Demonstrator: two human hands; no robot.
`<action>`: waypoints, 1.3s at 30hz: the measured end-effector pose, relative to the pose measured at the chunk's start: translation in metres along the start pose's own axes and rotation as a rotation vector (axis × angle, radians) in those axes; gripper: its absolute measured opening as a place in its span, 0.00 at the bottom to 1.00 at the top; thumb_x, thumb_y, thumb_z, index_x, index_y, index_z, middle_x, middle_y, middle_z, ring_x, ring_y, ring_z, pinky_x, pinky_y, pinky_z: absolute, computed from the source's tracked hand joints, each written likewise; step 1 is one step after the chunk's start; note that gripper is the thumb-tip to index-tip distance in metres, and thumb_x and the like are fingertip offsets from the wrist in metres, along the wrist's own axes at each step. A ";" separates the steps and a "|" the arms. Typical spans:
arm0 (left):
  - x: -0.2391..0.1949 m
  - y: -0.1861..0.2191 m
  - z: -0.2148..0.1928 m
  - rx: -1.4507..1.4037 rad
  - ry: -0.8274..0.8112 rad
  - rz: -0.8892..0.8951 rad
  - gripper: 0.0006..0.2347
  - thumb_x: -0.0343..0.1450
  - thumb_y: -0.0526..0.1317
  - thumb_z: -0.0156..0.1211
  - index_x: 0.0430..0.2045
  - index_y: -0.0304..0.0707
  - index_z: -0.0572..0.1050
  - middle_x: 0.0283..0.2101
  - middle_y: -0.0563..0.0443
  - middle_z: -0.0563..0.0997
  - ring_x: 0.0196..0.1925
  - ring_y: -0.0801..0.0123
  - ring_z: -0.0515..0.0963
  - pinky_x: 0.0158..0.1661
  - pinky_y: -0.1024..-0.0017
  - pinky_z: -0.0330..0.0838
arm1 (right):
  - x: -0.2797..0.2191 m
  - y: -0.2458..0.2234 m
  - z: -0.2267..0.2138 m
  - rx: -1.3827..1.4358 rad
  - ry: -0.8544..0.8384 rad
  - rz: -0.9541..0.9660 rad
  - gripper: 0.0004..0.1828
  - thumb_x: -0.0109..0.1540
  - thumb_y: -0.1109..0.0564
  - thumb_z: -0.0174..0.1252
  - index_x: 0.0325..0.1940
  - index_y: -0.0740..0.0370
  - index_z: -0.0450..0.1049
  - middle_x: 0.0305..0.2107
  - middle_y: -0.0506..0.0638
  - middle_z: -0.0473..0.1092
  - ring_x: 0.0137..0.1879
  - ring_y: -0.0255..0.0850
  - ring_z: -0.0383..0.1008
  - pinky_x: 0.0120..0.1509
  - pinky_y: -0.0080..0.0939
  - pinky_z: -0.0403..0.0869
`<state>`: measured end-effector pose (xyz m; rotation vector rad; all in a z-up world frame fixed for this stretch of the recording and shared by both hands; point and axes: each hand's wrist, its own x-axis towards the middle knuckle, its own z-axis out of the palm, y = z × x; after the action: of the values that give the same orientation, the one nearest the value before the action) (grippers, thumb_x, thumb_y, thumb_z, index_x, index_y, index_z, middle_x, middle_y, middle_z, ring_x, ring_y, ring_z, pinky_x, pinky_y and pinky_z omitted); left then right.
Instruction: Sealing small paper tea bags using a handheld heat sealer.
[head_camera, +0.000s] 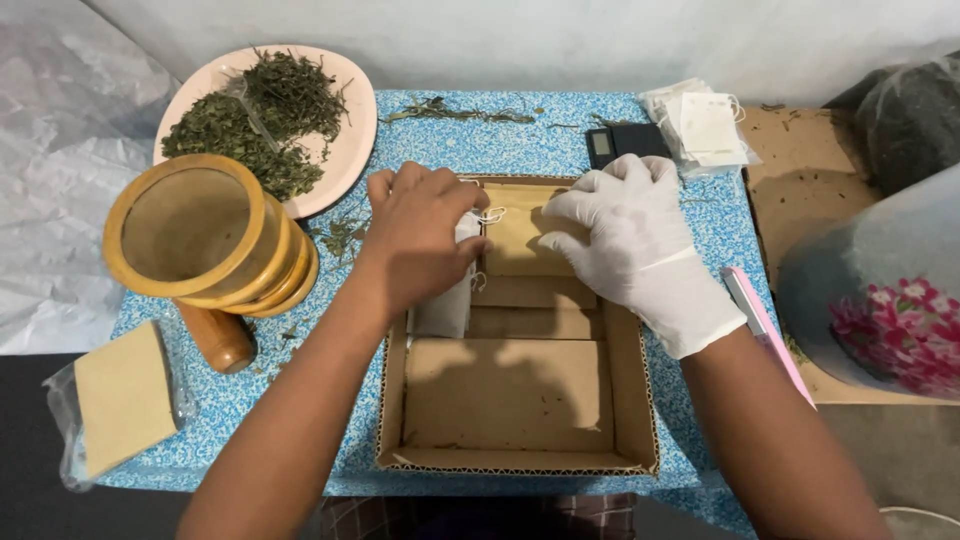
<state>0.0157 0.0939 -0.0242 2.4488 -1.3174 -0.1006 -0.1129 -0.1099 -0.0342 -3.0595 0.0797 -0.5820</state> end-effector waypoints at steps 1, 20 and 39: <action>-0.001 0.000 0.000 0.001 0.000 -0.001 0.14 0.66 0.48 0.65 0.44 0.51 0.77 0.42 0.52 0.76 0.53 0.57 0.68 0.58 0.52 0.47 | 0.000 -0.001 0.003 0.001 0.000 -0.001 0.12 0.53 0.41 0.71 0.37 0.38 0.78 0.33 0.37 0.71 0.52 0.38 0.65 0.66 0.52 0.54; -0.035 0.002 -0.012 0.182 -0.008 -0.099 0.10 0.62 0.49 0.69 0.33 0.52 0.80 0.51 0.50 0.69 0.59 0.48 0.61 0.59 0.46 0.45 | -0.003 -0.033 0.010 -0.068 -0.282 -0.183 0.17 0.57 0.34 0.63 0.47 0.35 0.76 0.41 0.40 0.74 0.56 0.42 0.70 0.68 0.57 0.59; -0.029 0.002 0.001 0.339 -0.011 -0.131 0.04 0.62 0.39 0.66 0.25 0.45 0.83 0.63 0.44 0.63 0.69 0.43 0.49 0.63 0.41 0.31 | 0.021 -0.063 -0.018 0.233 -0.660 -0.205 0.21 0.57 0.44 0.64 0.55 0.33 0.77 0.59 0.35 0.70 0.65 0.43 0.68 0.73 0.54 0.56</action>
<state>-0.0029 0.1165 -0.0271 2.8207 -1.2644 0.0838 -0.0974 -0.0484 -0.0072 -2.8710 -0.2939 0.4051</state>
